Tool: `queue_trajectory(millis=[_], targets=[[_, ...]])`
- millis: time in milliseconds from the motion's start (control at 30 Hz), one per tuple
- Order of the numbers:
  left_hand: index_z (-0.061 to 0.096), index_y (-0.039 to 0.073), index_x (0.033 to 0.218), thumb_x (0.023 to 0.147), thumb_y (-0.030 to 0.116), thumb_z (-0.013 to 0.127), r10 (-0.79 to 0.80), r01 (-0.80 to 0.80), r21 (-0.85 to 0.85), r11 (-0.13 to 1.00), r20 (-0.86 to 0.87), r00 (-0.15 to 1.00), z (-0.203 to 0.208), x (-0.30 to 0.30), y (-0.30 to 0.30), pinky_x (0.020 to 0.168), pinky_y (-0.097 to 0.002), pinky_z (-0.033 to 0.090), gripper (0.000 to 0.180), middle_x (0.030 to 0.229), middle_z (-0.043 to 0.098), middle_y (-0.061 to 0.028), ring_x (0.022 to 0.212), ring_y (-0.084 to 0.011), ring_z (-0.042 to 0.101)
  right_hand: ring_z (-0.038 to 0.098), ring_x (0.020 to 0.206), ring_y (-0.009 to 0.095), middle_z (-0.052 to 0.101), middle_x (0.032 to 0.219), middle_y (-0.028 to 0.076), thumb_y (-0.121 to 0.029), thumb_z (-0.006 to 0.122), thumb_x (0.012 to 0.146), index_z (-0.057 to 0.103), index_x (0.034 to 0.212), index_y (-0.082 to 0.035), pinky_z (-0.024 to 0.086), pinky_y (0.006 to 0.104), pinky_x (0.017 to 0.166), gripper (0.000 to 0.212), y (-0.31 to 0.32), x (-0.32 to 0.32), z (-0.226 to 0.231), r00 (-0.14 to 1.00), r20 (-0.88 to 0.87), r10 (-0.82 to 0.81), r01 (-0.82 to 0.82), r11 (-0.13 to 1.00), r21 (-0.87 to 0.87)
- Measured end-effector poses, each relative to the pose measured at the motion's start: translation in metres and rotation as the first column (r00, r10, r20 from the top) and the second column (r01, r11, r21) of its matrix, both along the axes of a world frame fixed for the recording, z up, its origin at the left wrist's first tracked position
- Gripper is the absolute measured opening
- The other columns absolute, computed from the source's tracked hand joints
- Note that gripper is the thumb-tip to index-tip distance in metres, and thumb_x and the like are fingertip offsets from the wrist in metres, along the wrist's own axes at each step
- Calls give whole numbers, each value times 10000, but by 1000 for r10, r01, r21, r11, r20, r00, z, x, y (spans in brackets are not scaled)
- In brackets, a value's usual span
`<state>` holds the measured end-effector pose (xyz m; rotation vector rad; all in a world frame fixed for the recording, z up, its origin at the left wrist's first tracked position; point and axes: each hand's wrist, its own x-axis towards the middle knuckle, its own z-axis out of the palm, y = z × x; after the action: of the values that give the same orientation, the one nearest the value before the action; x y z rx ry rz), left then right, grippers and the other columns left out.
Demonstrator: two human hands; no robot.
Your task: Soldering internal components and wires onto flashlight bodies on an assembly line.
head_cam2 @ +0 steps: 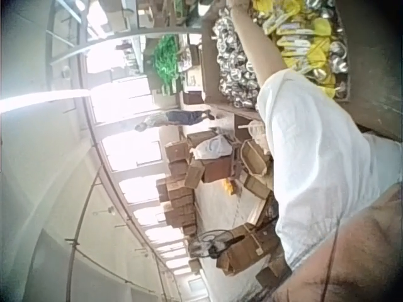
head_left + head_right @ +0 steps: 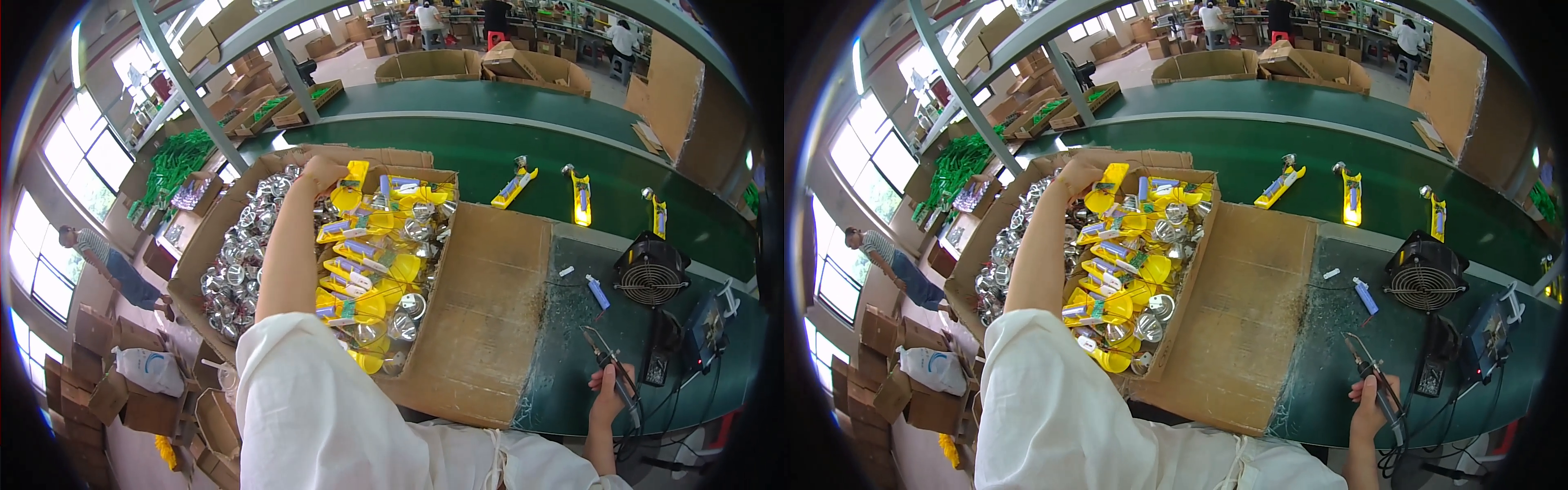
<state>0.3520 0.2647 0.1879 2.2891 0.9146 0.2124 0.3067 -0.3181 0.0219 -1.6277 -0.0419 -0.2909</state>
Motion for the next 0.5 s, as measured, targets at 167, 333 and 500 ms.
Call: queue_trajectory(millis=[167,333,500], targets=[[355,-13,1276,799,39,562,13,243,-476,845,474,880,3,-66,-37,599,-244,523,523,928,614,-97,720,-157,626,507,467,89,552,602,63,-171,550,839,470,845,-20,385,179,424,171,-1,2,3,998,-12,60,-59,997,54],[166,33,1363,804,12,541,-41,398,-574,715,535,844,20,-106,-112,668,-301,523,673,968,594,-111,821,-164,605,508,467,92,556,611,65,-149,546,839,473,852,-12,395,183,429,156,-10,-4,5,996,5,83,-84,993,80],[-36,89,1374,756,-17,583,-184,574,-612,544,581,793,-6,-109,-206,750,-381,517,881,974,556,-140,880,-228,591,508,470,94,558,616,65,-144,545,841,480,860,-9,393,179,434,151,-17,-12,-1,999,2,43,-43,993,109]])
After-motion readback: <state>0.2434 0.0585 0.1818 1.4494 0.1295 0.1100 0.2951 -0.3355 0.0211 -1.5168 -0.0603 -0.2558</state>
